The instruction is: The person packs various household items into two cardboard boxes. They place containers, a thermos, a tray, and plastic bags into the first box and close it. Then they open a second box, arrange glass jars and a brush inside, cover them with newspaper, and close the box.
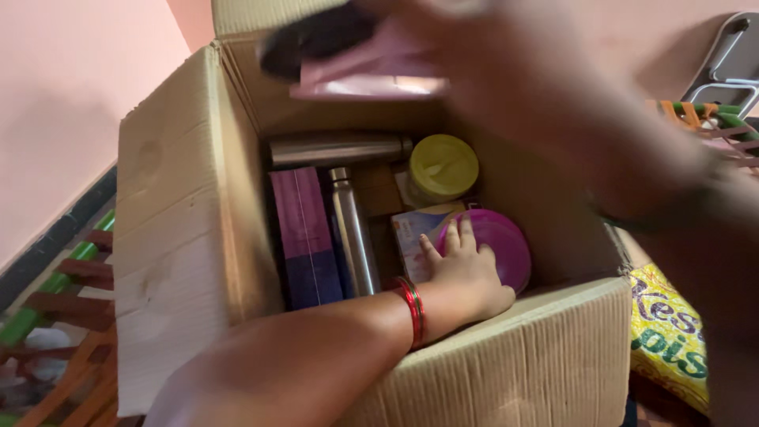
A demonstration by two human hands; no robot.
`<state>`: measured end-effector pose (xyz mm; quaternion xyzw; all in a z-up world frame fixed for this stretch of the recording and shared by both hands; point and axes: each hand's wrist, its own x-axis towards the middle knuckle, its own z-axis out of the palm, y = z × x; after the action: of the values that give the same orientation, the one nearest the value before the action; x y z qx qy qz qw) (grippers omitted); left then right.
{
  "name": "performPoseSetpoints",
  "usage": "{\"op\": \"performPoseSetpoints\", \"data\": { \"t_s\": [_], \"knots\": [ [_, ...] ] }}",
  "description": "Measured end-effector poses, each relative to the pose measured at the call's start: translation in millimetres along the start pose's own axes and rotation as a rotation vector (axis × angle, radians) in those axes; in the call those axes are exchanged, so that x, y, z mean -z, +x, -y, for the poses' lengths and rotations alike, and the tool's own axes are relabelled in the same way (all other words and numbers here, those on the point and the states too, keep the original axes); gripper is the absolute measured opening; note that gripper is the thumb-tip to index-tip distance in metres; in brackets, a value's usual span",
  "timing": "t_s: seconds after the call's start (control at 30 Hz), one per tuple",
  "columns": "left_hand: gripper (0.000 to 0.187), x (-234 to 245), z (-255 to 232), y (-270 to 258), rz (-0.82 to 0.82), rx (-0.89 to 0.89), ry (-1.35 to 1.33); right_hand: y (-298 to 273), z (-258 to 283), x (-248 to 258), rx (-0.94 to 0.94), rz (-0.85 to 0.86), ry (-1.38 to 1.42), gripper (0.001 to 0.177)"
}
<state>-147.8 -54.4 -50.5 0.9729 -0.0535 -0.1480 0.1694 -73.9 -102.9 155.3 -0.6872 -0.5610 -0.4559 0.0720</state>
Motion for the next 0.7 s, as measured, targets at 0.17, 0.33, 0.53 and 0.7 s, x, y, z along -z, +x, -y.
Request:
{"op": "performPoseSetpoints", "data": {
  "t_s": [0.17, 0.33, 0.53, 0.7],
  "knots": [
    [0.079, 3.5, 0.2, -3.8, -0.015, -0.003, -0.032, 45.7, 24.5, -105.2, 0.178, 0.204, -0.298, 0.059],
    [0.079, 8.0, -3.3, -7.0, -0.007, 0.024, -0.027, 56.3, 20.2, -178.0, 0.163, 0.22, -0.255, 0.045],
    [0.082, 8.0, -2.4, -5.0, -0.045, -0.012, -0.02, 57.8, 1.3, -221.8, 0.247, 0.007, -0.367, 0.042],
    [0.077, 13.0, -3.6, -7.5, 0.001, -0.021, 0.063, 21.8, -2.3, -222.3, 0.261, 0.01, -0.622, 0.064]
  ]
}}
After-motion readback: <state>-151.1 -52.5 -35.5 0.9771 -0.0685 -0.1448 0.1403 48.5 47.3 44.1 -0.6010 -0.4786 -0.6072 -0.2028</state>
